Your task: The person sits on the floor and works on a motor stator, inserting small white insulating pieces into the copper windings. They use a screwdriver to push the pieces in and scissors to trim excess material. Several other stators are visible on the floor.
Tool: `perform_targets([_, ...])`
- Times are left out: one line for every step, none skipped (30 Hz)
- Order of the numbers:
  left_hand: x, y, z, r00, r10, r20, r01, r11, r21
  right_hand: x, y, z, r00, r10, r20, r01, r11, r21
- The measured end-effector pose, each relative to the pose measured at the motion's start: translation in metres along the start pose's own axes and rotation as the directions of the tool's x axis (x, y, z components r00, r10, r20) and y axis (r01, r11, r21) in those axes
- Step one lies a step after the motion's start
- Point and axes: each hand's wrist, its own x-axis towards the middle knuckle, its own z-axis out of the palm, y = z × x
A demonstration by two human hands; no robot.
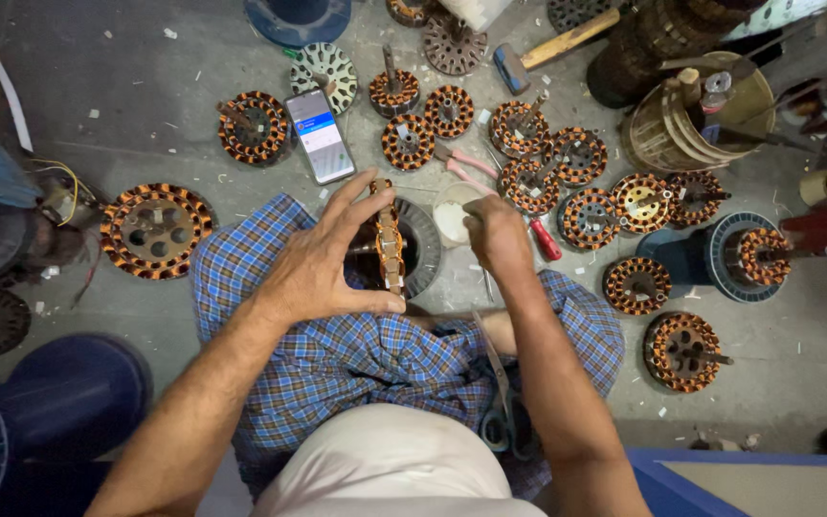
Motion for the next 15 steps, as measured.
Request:
perform_targets([-0.001, -0.001, -0.001, 1.000, 0.006, -0.007, -0.006, 1.000, 0.004, 0.010, 0.000, 0.006, 0.996, 0.000, 0.089, 0.005, 0.998, -0.057])
perform_targets([-0.003, -0.002, -0.001, 1.000, 0.013, -0.014, -0.013, 1.000, 0.008, 0.019, 0.000, 0.012, 0.984, 0.005, 0.176, 0.016, 0.993, -0.114])
perform_targets([-0.004, -0.003, -0.002, 1.000, 0.018, -0.020, -0.018, 1.000, 0.012, 0.028, 0.001, 0.018, 0.965, 0.016, 0.263, 0.030, 0.985, -0.169])
perform_targets([-0.005, -0.005, -0.002, 0.998, 0.044, -0.036, -0.044, 0.999, 0.000, 0.036, 0.003, 0.027, 0.945, 0.067, 0.319, 0.005, 0.975, -0.220])
perform_targets([-0.006, -0.006, -0.003, 0.996, 0.070, -0.051, -0.070, 0.997, -0.012, 0.045, 0.006, 0.038, 0.921, 0.121, 0.371, -0.017, 0.962, -0.272])
perform_targets([-0.006, -0.007, -0.004, 0.993, 0.095, -0.066, -0.097, 0.995, -0.024, 0.054, 0.013, 0.049, 0.891, 0.178, 0.418, -0.037, 0.945, -0.324])
perform_targets([-0.006, -0.007, -0.004, 0.992, 0.104, -0.077, -0.107, 0.994, -0.039, 0.064, 0.020, 0.061, 0.886, 0.184, 0.427, -0.005, 0.922, -0.387])
perform_targets([-0.004, -0.007, -0.004, 0.990, 0.112, -0.089, -0.117, 0.992, -0.053, 0.073, 0.024, 0.074, 0.880, 0.190, 0.435, 0.028, 0.894, -0.447])
perform_targets([-0.003, -0.005, -0.004, 0.988, 0.121, -0.100, -0.128, 0.989, -0.068, 0.077, 0.029, 0.084, 0.875, 0.198, 0.443, 0.061, 0.861, -0.505])
perform_targets([-0.001, -0.003, -0.004, 0.991, 0.105, -0.083, -0.110, 0.992, -0.063, 0.077, 0.031, 0.090, 0.881, 0.193, 0.432, 0.059, 0.861, -0.504])
perform_targets([0.002, 0.000, -0.004, 0.994, 0.093, -0.063, -0.097, 0.993, -0.061, 0.077, 0.031, 0.091, 0.887, 0.193, 0.419, 0.052, 0.861, -0.506])
perform_targets([0.005, 0.003, -0.004, 0.996, 0.082, -0.043, -0.084, 0.995, -0.058, 0.076, 0.028, 0.090, 0.893, 0.194, 0.406, 0.045, 0.860, -0.508])
perform_targets([0.008, 0.006, -0.004, 0.998, 0.063, -0.011, -0.063, 0.997, -0.053, 0.076, 0.022, 0.086, 0.877, 0.217, 0.429, 0.034, 0.862, -0.505])
perform_targets([0.011, 0.007, -0.005, 0.999, 0.043, 0.020, -0.042, 0.998, -0.047, 0.075, 0.016, 0.081, 0.860, 0.239, 0.451, 0.023, 0.864, -0.502])
perform_targets([0.013, 0.009, -0.006, 0.998, 0.024, 0.051, -0.022, 0.999, -0.038, 0.075, 0.009, 0.076, 0.843, 0.258, 0.473, 0.014, 0.867, -0.498])
